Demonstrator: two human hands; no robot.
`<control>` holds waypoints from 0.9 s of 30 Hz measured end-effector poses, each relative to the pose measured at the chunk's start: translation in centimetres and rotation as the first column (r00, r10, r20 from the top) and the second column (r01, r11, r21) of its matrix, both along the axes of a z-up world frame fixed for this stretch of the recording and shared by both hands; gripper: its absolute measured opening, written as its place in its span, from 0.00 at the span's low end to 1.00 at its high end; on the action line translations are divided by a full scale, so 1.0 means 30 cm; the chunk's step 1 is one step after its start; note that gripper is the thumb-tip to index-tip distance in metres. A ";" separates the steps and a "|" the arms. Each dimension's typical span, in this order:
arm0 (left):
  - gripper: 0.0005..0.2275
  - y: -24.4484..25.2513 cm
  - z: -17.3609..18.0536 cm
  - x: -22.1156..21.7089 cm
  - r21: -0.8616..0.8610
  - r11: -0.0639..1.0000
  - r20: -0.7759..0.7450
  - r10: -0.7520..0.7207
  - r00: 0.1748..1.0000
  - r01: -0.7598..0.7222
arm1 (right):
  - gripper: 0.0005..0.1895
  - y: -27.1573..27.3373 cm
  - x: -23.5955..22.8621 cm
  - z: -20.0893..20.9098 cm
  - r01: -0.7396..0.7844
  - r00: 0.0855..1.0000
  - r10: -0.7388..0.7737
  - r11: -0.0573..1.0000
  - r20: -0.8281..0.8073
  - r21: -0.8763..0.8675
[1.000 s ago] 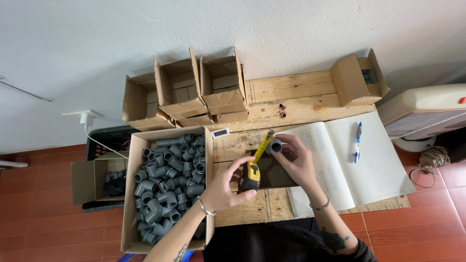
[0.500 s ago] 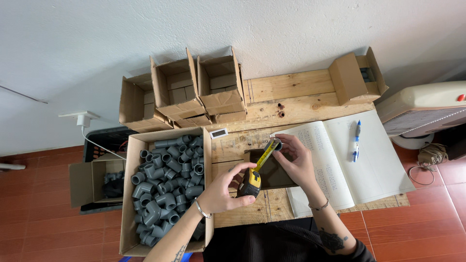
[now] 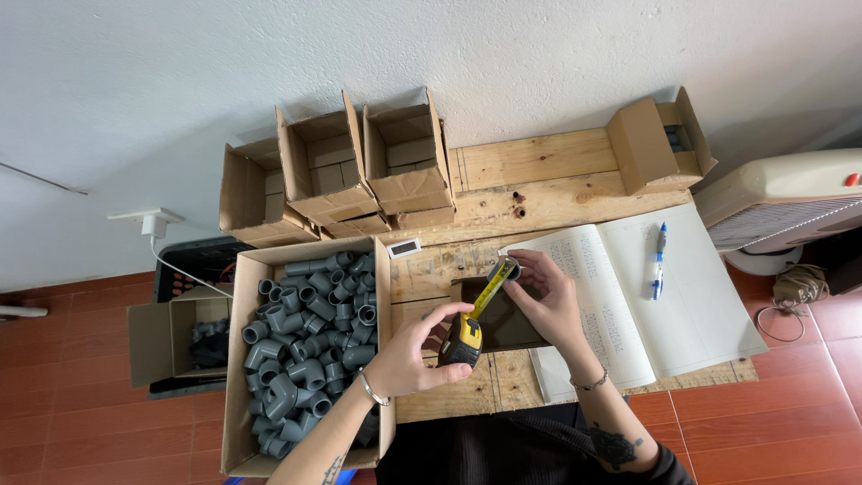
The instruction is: The person repeatedly picks gray plastic pipe fittings from a large box, measures them with a tape measure, and records the measurements in a notebook. The person also places some fittings into a smaller box and moves a cardboard box on the table.
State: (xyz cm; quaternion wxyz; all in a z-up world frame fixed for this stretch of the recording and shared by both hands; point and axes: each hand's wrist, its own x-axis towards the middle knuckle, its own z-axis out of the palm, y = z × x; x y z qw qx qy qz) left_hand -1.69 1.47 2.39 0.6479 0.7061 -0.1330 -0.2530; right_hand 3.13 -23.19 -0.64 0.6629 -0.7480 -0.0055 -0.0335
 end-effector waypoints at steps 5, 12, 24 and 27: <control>0.36 0.000 -0.001 0.001 -0.002 1.000 0.000 -0.001 1.000 0.001 | 0.23 0.000 -0.001 0.002 0.001 1.000 -0.001 1.000 0.000 -0.009; 0.36 0.000 0.008 0.002 -0.005 1.000 -0.006 -0.004 1.000 0.004 | 0.23 0.001 -0.001 0.007 -0.001 1.000 0.001 1.000 -0.002 -0.013; 0.36 -0.003 0.009 0.003 -0.007 1.000 -0.010 -0.008 1.000 0.008 | 0.24 0.000 0.001 -0.007 -0.003 1.000 0.003 1.000 0.005 -0.005; 0.36 -0.004 0.005 0.001 -0.016 1.000 -0.012 -0.002 1.000 0.002 | 0.23 -0.001 0.000 -0.012 -0.001 1.000 0.001 1.000 0.007 -0.004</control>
